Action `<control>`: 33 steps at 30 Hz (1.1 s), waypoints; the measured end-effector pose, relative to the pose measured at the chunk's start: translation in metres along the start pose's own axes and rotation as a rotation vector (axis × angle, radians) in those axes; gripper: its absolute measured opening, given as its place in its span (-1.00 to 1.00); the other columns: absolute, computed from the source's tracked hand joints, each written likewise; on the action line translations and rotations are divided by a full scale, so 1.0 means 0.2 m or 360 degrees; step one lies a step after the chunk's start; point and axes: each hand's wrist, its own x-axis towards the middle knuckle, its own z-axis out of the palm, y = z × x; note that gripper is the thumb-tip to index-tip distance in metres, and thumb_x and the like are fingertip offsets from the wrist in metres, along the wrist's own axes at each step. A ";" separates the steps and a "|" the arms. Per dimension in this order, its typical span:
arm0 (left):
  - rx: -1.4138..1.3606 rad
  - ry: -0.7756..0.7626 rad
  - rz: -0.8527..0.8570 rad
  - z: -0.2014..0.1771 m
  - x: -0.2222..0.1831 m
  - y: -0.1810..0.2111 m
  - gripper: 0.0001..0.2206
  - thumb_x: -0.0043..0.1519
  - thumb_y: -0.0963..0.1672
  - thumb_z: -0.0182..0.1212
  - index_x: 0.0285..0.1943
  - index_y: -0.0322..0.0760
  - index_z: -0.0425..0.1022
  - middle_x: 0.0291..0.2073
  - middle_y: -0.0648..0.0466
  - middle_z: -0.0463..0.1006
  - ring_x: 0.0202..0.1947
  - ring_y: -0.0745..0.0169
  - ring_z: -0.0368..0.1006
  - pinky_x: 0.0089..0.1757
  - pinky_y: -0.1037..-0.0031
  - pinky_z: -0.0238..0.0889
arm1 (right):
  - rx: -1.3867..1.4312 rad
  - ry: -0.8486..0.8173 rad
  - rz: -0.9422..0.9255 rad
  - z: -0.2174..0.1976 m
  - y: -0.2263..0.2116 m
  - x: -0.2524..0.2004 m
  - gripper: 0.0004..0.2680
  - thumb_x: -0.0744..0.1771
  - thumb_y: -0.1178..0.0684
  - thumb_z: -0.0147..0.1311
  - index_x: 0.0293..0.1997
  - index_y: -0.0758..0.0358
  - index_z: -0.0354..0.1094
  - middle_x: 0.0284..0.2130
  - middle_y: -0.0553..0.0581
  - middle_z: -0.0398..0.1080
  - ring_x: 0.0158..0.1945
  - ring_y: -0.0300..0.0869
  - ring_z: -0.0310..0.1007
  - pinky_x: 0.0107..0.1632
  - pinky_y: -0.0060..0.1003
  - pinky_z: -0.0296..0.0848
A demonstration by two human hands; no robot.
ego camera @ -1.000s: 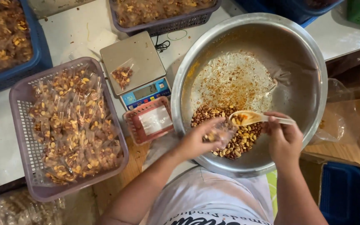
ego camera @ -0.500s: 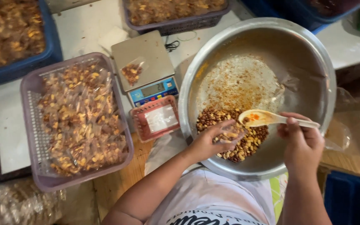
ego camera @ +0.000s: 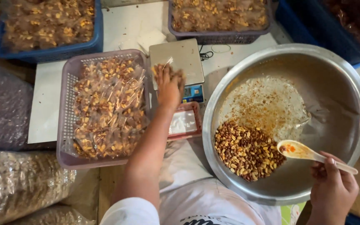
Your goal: Scooping nuts from a large bowl into small plastic bags, weighing them on a digital scale, and placing them into a storage basket.
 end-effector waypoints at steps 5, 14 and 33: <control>0.0084 -0.0251 -0.0217 -0.10 0.11 0.03 -0.17 0.27 0.23 0.06 0.51 -0.44 0.09 0.51 -0.20 0.04 0.50 -0.22 -0.13 0.38 0.12 -0.28 | 0.0043 0.0001 -0.0004 -0.02 -0.01 0.00 -0.90 0.50 0.05 0.10 0.07 0.19 0.48 -0.32 0.00 0.46 -0.37 -0.43 0.45 -0.32 -0.67 0.43; -0.0914 0.0501 0.0231 -0.50 0.06 0.63 -0.92 0.34 -0.09 0.20 -0.05 -0.10 0.48 -0.17 0.18 0.55 -0.19 0.32 0.50 -0.16 0.49 0.40 | 0.0152 0.0031 0.0022 -0.04 0.02 0.02 -0.92 0.49 0.10 0.09 0.01 0.26 0.47 -0.20 0.07 0.51 -0.35 -0.40 0.44 -0.30 -0.65 0.45; -0.2906 -0.1656 -0.1143 -0.12 -0.69 1.05 -0.57 0.35 -0.29 -0.04 0.40 -0.11 0.23 0.25 -0.18 0.45 0.13 -0.10 0.48 -0.05 -0.09 0.46 | 0.0149 -0.0018 0.0088 -0.15 0.06 -0.01 -0.89 0.49 0.08 0.03 0.01 0.24 0.47 -0.40 0.06 0.40 -0.37 -0.34 0.40 -0.33 -0.57 0.36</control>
